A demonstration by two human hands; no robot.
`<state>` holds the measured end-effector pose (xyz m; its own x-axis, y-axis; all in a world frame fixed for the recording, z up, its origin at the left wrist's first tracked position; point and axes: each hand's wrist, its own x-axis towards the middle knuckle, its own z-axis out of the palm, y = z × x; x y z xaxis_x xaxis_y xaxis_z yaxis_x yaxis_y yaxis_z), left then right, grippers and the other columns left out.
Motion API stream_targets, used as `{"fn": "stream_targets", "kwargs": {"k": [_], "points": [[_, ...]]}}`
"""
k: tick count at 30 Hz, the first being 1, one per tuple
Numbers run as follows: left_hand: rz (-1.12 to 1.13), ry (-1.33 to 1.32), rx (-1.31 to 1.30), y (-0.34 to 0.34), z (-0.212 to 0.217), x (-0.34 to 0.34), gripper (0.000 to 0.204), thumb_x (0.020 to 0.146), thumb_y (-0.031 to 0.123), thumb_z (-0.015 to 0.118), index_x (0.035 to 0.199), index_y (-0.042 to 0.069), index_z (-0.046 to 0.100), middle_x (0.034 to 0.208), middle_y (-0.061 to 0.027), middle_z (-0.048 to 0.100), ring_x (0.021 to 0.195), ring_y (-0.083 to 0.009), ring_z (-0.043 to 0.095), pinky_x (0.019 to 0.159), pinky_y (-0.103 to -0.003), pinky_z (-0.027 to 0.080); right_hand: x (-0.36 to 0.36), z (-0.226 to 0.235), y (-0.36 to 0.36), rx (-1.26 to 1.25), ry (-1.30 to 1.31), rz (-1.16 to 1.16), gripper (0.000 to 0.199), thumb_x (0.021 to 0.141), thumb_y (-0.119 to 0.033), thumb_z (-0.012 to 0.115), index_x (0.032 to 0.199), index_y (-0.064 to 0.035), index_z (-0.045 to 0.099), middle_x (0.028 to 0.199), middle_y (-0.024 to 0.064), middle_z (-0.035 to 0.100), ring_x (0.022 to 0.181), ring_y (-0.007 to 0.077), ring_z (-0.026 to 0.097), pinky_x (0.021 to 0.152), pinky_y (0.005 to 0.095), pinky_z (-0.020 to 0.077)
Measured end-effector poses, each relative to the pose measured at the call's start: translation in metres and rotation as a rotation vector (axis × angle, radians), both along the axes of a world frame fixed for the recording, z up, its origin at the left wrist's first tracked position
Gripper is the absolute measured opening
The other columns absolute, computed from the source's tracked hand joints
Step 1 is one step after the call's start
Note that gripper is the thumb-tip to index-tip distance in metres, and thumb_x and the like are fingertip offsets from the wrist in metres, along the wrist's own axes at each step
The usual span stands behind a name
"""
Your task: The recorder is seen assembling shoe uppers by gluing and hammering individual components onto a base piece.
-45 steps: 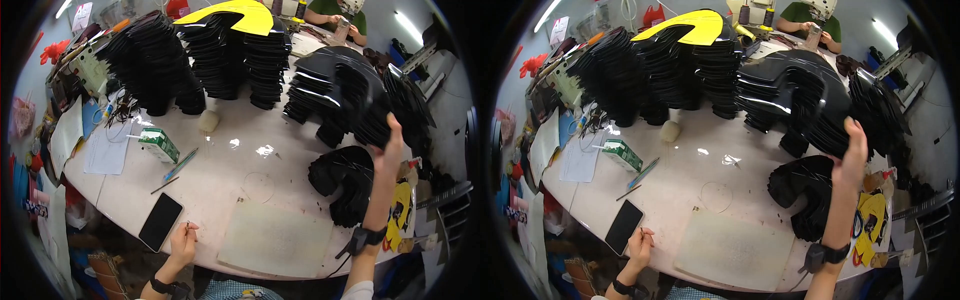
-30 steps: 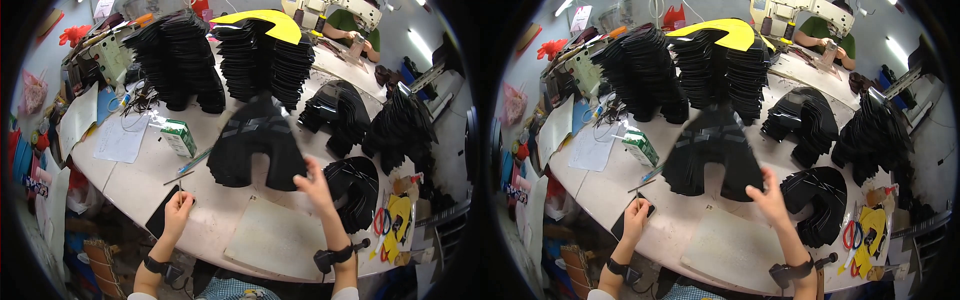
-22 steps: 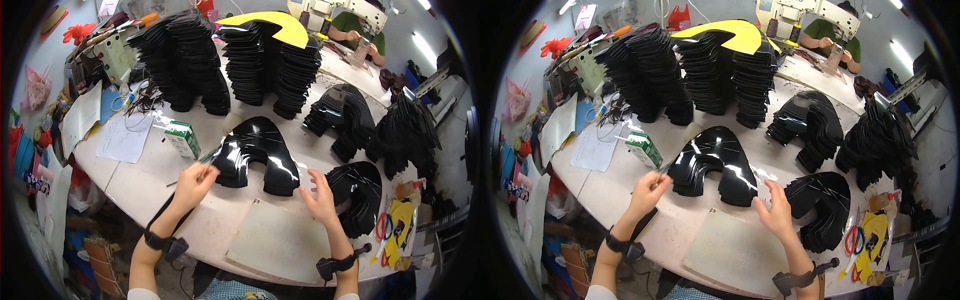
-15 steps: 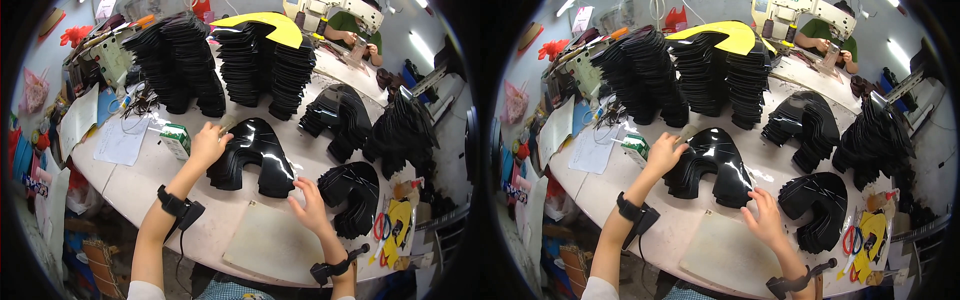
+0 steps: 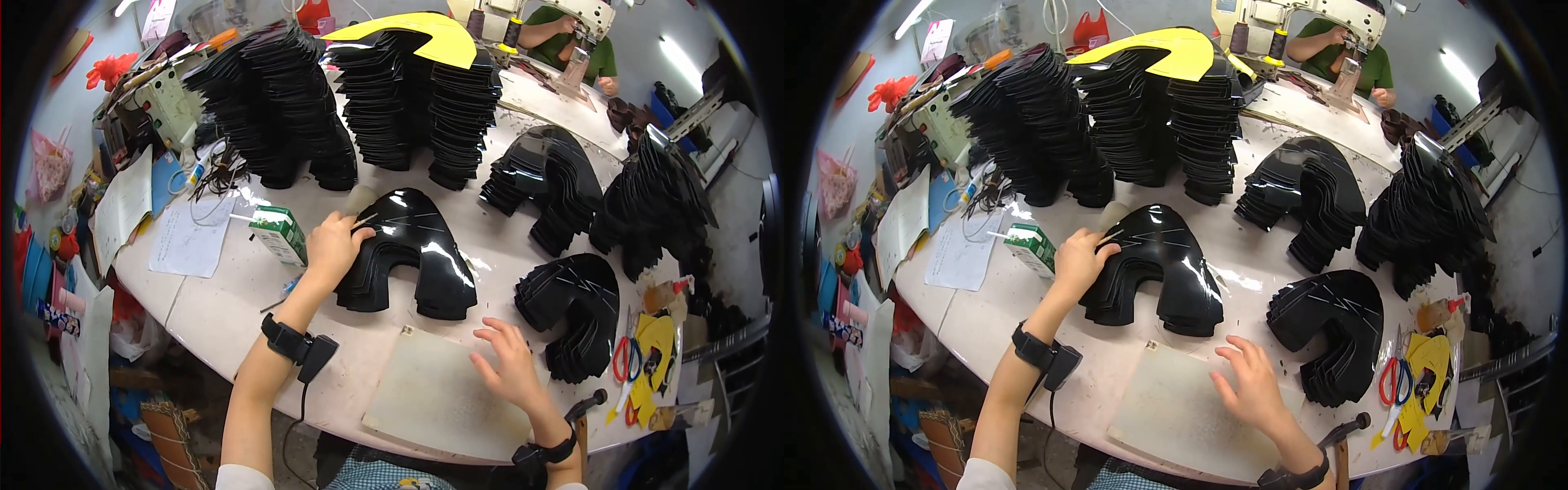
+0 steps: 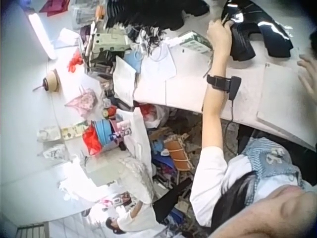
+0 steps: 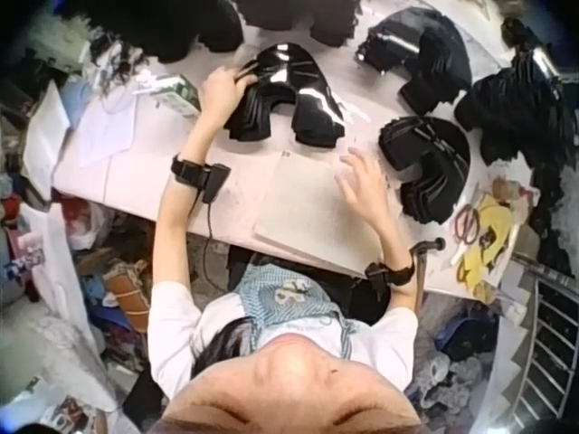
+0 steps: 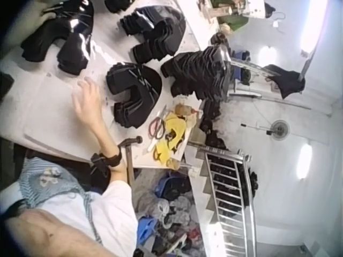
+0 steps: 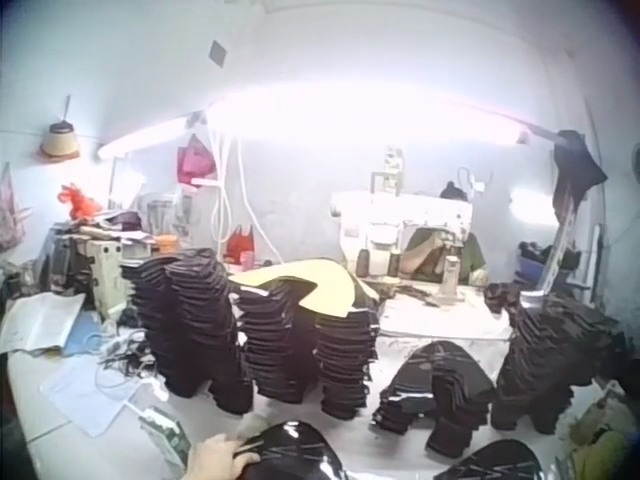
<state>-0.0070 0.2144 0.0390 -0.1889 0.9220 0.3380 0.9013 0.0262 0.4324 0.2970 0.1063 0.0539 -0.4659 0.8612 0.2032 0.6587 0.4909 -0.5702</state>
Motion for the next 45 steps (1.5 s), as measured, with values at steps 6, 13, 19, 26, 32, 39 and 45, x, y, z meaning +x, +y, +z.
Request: {"fn": "stream_targets", "kwargs": {"k": [6,13,19,26,32,39,45], "points": [[0.078,0.038,-0.003,-0.003,-0.005,0.01,0.029,0.076,0.034,0.064,0.086,0.007,0.067,0.081,-0.0112,0.058,0.073,-0.0334,0.06,0.063,-0.041,0.048,-0.02,0.0,0.017,0.015,0.084,0.034,0.034,0.075,-0.013,0.063,0.105,-0.0002,0.053,0.113,0.0195,0.049,0.102,0.0351,0.048,0.086,0.0387,0.0407],[0.007,-0.124,0.118,0.007,-0.011,0.004,0.028,0.077,0.03,0.063,0.091,0.007,0.066,0.089,-0.0104,0.059,0.078,-0.031,0.06,0.068,-0.038,0.048,-0.051,-0.026,0.072,0.204,0.201,-0.122,0.037,0.079,-0.017,0.061,0.108,0.0031,0.05,0.105,0.0176,0.05,0.095,0.0328,0.048,0.082,0.0382,0.0399],[-0.054,-0.121,0.025,0.028,-0.01,-0.002,0.033,0.072,0.029,0.068,0.092,0.003,0.066,0.087,-0.0135,0.059,0.079,-0.0325,0.059,0.071,-0.039,0.047,-0.074,-0.035,0.088,0.234,-0.041,-0.227,0.054,0.079,-0.032,0.062,0.113,0.0076,0.048,0.103,0.0173,0.048,0.094,0.0316,0.046,0.083,0.0388,0.0372],[-0.008,-0.199,0.112,0.026,-0.01,0.007,0.033,0.067,0.023,0.073,0.09,0.001,0.066,0.083,-0.017,0.058,0.078,-0.0337,0.058,0.07,-0.038,0.046,-0.076,-0.038,0.088,0.215,-0.008,-0.239,0.06,0.076,-0.031,0.065,0.116,0.0086,0.045,0.103,0.0183,0.046,0.095,0.0321,0.044,0.083,0.0401,0.0363],[0.062,-0.359,0.228,0.025,-0.021,0.005,0.028,0.065,0.017,0.073,0.084,-0.001,0.064,0.082,-0.0169,0.059,0.076,-0.0309,0.058,0.07,-0.036,0.045,-0.086,-0.029,0.086,0.288,0.046,-0.243,0.055,0.072,-0.02,0.069,0.114,0.007,0.044,0.103,0.0185,0.046,0.095,0.0329,0.043,0.083,0.0396,0.0355],[0.032,-0.462,0.224,0.028,-0.031,-0.001,0.025,0.067,0.015,0.071,0.085,0.0,0.061,0.083,-0.0149,0.059,0.077,-0.0323,0.058,0.07,-0.036,0.045,-0.101,-0.016,0.089,0.184,0.273,-0.123,0.032,0.061,0.003,0.063,0.086,-0.0029,0.044,0.105,0.0172,0.05,0.093,0.0325,0.049,0.082,0.0382,0.0382],[-0.093,-0.532,0.216,0.027,-0.036,-0.016,0.026,0.077,0.018,0.061,0.093,-0.002,0.06,0.088,-0.0168,0.058,0.083,-0.0334,0.057,0.073,-0.035,0.044,-0.119,-0.011,0.077,0.301,0.33,0.04,0.027,0.058,-0.004,0.067,0.076,-0.0082,0.048,0.078,0.0037,0.059,0.076,0.0234,0.056,0.069,0.0361,0.0412]]}}
